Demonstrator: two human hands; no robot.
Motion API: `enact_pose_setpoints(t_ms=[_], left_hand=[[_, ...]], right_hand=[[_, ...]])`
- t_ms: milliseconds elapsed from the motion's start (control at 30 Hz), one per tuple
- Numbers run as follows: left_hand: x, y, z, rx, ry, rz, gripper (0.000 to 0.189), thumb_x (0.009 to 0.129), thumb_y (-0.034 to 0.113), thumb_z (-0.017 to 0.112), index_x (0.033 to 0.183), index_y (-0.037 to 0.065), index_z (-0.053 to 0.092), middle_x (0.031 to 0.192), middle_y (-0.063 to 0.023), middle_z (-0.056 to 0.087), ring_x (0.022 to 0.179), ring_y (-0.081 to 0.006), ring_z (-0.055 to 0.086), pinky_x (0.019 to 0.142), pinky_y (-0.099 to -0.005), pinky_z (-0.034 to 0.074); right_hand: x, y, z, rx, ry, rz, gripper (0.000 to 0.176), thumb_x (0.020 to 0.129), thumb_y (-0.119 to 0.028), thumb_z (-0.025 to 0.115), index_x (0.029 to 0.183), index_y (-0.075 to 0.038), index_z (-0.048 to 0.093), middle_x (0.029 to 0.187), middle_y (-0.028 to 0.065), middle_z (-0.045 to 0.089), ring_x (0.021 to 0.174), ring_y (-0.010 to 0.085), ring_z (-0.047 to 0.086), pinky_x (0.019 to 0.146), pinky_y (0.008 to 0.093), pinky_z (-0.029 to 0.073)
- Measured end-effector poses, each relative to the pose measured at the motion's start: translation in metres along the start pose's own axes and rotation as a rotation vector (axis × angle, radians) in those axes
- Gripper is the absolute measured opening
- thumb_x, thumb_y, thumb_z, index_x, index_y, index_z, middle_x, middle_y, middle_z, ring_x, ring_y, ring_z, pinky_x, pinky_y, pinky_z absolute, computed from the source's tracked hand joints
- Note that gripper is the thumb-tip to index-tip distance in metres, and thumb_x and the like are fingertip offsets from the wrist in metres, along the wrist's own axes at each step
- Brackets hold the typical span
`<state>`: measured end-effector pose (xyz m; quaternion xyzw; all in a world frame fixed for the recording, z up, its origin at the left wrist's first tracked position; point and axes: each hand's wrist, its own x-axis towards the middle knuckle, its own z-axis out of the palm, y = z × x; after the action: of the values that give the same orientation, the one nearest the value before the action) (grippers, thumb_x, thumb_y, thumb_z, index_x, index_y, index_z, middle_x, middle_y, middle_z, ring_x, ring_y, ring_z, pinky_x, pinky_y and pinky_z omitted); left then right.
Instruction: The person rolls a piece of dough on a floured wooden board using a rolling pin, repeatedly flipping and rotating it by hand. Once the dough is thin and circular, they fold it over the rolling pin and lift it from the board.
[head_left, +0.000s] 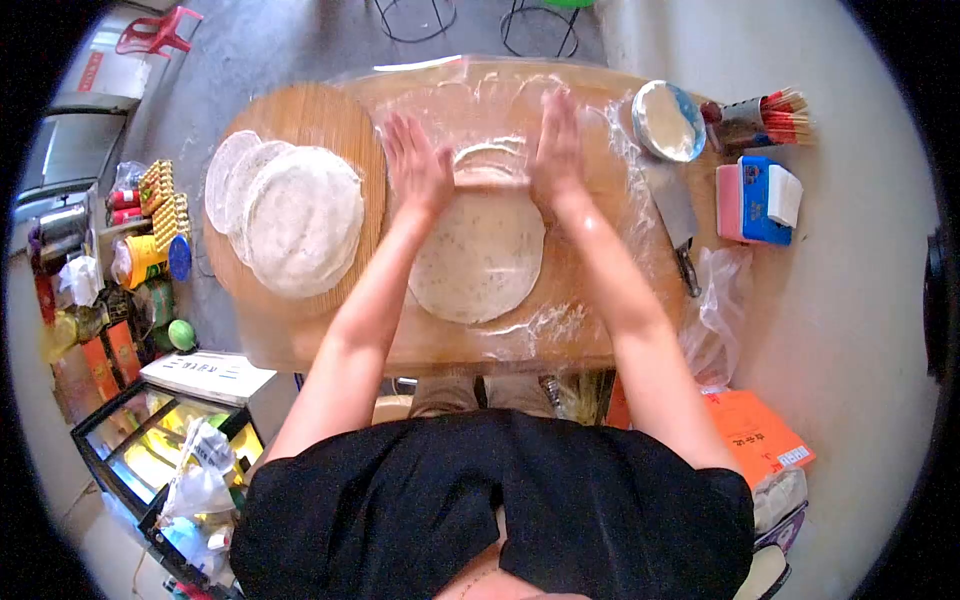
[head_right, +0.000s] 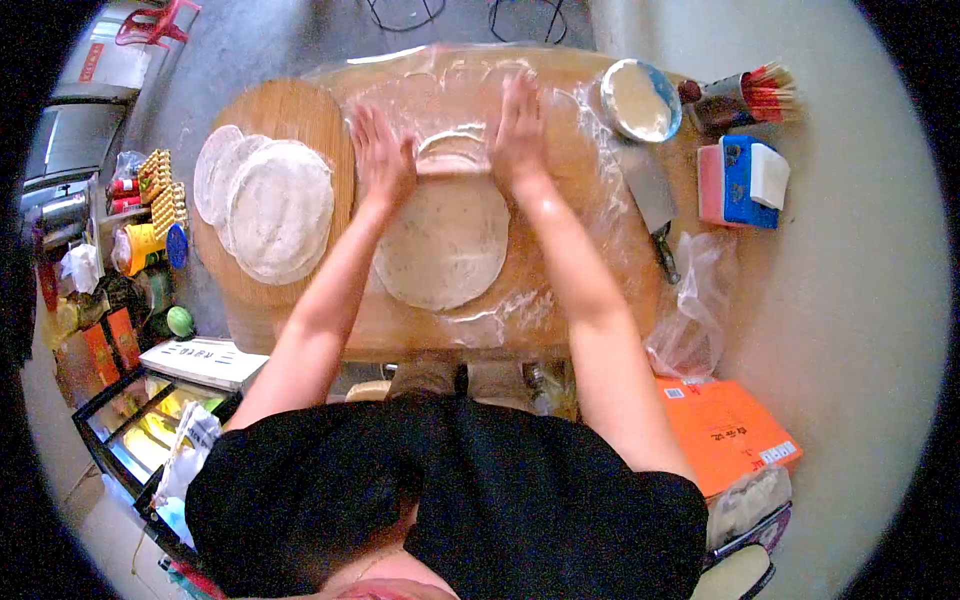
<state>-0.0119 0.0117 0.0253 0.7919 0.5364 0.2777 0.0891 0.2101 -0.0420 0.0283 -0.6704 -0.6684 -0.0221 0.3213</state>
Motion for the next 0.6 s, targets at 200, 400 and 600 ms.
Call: enact_pose_setpoints(t_ms=[200,400,600], left_hand=[[-0.14,0.025,-0.043,0.05,-0.438,0.309,0.087,0.09,0.049,0.056,0.149,-0.007,0.027,0.159,-0.0259,0.02,0.147,-0.043,0.02,0.12,-0.0532,0.014],[-0.238,0.051,-0.131,-0.347,-0.671,0.319,0.065,0.086,0.028,0.069,0.139,0.0,0.045,0.146,-0.0218,0.042,0.14,-0.0341,0.036,0.116,-0.0468,0.027],[-0.211,0.008,-0.131,-0.5,-0.076,-0.538,0.024,0.091,0.011,0.067,0.111,-0.002,0.064,0.099,-0.0122,0.069,0.09,-0.0231,0.066,0.081,-0.0345,0.053]], right_hand=[[-0.128,-0.03,-0.069,-0.115,-0.346,0.052,0.057,0.097,-0.035,0.052,0.144,-0.006,0.039,0.154,0.0218,0.033,0.144,0.0407,0.029,0.117,0.0537,0.023],[-0.22,-0.084,-0.137,-0.099,-0.436,0.179,0.037,0.081,-0.013,0.067,0.115,-0.009,0.054,0.119,0.0167,0.055,0.117,0.0356,0.052,0.1,0.0522,0.039],[-0.134,-0.06,-0.115,-0.006,-0.406,0.091,0.011,0.08,-0.006,0.062,0.088,-0.007,0.055,0.081,0.0111,0.061,0.078,0.037,0.062,0.071,0.0447,0.05]])
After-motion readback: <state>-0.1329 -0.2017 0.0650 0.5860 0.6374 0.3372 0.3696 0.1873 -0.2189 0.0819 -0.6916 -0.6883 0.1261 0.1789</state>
